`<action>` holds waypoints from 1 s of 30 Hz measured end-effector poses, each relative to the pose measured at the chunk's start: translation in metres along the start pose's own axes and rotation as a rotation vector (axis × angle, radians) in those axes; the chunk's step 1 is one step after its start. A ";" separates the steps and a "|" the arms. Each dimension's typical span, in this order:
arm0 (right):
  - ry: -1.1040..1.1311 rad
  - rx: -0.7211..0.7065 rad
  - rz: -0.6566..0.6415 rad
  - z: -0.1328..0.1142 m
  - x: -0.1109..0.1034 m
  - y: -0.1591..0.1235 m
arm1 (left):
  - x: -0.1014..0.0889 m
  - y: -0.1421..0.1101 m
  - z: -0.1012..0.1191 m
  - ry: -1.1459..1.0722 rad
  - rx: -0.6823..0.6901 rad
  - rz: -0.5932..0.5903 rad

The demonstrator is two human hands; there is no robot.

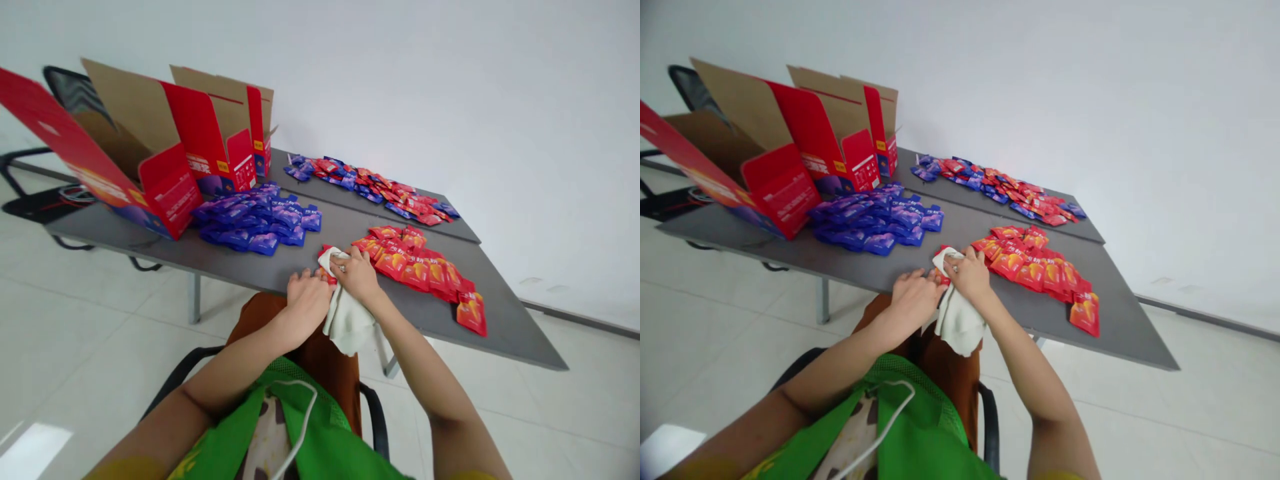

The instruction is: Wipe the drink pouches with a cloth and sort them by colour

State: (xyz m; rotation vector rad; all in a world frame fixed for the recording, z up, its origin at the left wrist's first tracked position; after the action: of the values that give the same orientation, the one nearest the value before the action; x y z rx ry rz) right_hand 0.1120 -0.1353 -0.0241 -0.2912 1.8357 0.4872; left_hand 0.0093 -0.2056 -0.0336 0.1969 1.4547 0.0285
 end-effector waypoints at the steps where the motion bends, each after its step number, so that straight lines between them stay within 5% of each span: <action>1: -0.011 0.046 0.007 0.002 -0.004 0.005 | -0.002 0.003 0.001 0.008 -0.024 0.000; 4: -0.014 0.153 0.059 0.011 -0.025 0.006 | -0.012 0.007 0.010 0.017 -0.091 0.098; 8: 0.076 0.131 0.321 0.023 -0.069 -0.021 | -0.019 0.008 0.023 0.007 -0.057 0.259; 12: 0.220 0.024 0.546 0.021 -0.094 -0.052 | 0.001 0.021 0.022 -0.004 -0.093 0.136; 19: 0.508 -0.047 0.714 0.017 -0.077 -0.070 | 0.019 0.035 0.016 0.122 -0.163 -0.066; 25: 0.535 0.149 1.334 0.022 -0.119 -0.114 | -0.004 0.039 0.003 0.029 0.056 -0.188; 27: 0.503 0.157 1.410 0.012 -0.134 -0.124 | -0.004 0.043 0.002 0.002 -0.054 -0.165; 30: 0.485 0.062 1.345 -0.006 -0.142 -0.125 | 0.005 0.042 0.004 -0.061 -0.294 -0.044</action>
State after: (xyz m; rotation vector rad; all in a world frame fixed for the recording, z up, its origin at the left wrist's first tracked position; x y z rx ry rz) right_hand 0.2051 -0.2548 0.0894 1.0411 2.3222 1.3350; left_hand 0.0176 -0.1641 -0.0315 -0.0739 1.3753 0.1982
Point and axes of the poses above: each hand's wrist, its own y-axis towards the middle knuckle, its own x-axis out of the palm, z = x × y, the point moved 5 cm from there along y, towards the middle knuckle, and after that the axes turned 8 degrees about y, right-handed, at the moved point
